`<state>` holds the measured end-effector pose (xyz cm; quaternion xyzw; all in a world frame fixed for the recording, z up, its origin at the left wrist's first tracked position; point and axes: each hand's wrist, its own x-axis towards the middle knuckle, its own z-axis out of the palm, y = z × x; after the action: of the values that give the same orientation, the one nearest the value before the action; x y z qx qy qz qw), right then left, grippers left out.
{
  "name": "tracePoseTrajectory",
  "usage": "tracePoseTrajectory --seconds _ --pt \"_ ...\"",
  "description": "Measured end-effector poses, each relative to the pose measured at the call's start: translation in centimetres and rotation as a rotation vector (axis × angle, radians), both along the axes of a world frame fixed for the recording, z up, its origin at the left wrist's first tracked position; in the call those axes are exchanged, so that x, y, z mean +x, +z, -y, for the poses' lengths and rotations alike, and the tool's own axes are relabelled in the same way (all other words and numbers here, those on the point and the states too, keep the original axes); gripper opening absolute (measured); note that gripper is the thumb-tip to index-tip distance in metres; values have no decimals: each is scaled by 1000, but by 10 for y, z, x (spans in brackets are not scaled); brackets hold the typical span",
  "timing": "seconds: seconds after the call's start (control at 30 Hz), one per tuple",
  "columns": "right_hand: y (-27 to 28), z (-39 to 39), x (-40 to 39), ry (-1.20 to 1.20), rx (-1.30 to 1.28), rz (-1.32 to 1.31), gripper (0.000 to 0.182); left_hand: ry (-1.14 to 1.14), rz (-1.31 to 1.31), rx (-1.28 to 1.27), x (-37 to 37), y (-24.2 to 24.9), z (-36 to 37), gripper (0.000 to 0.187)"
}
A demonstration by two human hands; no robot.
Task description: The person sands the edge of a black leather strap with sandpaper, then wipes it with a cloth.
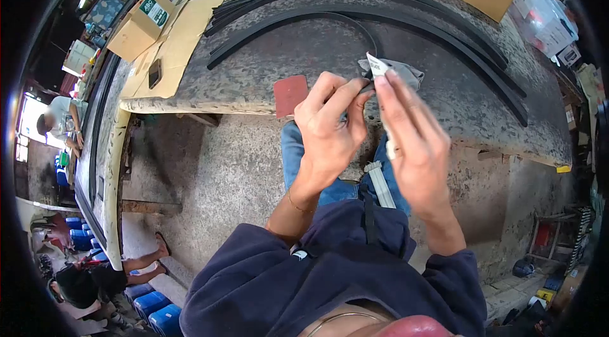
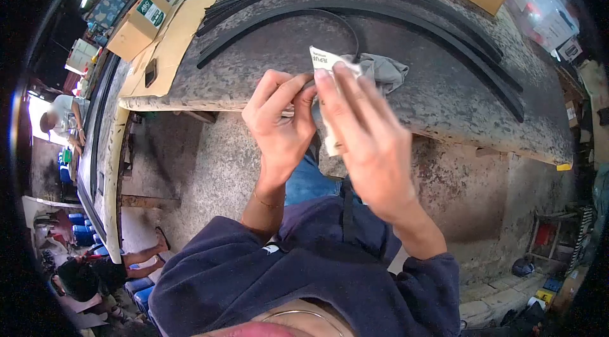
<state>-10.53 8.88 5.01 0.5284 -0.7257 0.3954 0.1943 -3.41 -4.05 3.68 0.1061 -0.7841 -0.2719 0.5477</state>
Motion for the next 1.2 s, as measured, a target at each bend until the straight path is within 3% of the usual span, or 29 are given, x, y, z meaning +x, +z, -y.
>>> tracePoseTrajectory --seconds 0.2,0.33,0.4,0.47,0.53,0.63,0.73,0.8,0.87,0.93,1.0,1.07,1.13,1.2 --pt "-15 -3 -20 18 17 -202 56 49 79 2 0 1 -4 15" --pt "-19 1 -55 -170 144 -158 48 24 94 87 -6 -12 -4 14" --pt "-8 -3 -52 -109 -3 -122 45 -6 26 22 -6 -13 -4 16" --pt "-4 -4 -30 -1 24 -234 45 20 35 -26 -4 -11 -4 16" --pt "-7 -3 -25 27 58 -204 48 25 46 -93 -7 -11 -3 17" --pt "-20 2 -54 -153 188 -29 53 -7 -27 7 -5 -14 -5 18" --pt "-6 -5 -35 -95 -3 -101 52 1 -19 -25 -6 -10 -3 18" --pt "-4 -5 -14 69 -113 -175 51 2 -21 -55 -2 -7 -5 18" --pt "-20 -1 -27 25 -45 -135 53 -5 -30 -102 -3 -6 -3 18" --pt "-28 -8 -52 -126 278 212 55 20 -73 -63 -4 -7 -3 17" --pt "-21 -9 -49 -159 173 133 54 16 -105 -82 -8 -4 0 16" --pt "-7 -11 -22 -34 -128 14 53 9 -38 -42 -9 -9 -4 16" --pt "-5 -11 -19 49 -71 -239 48 -33 -71 -41 -16 -10 -4 18" --pt "-15 -4 -35 -46 24 -186 47 1 -29 -85 -15 -15 -6 17"
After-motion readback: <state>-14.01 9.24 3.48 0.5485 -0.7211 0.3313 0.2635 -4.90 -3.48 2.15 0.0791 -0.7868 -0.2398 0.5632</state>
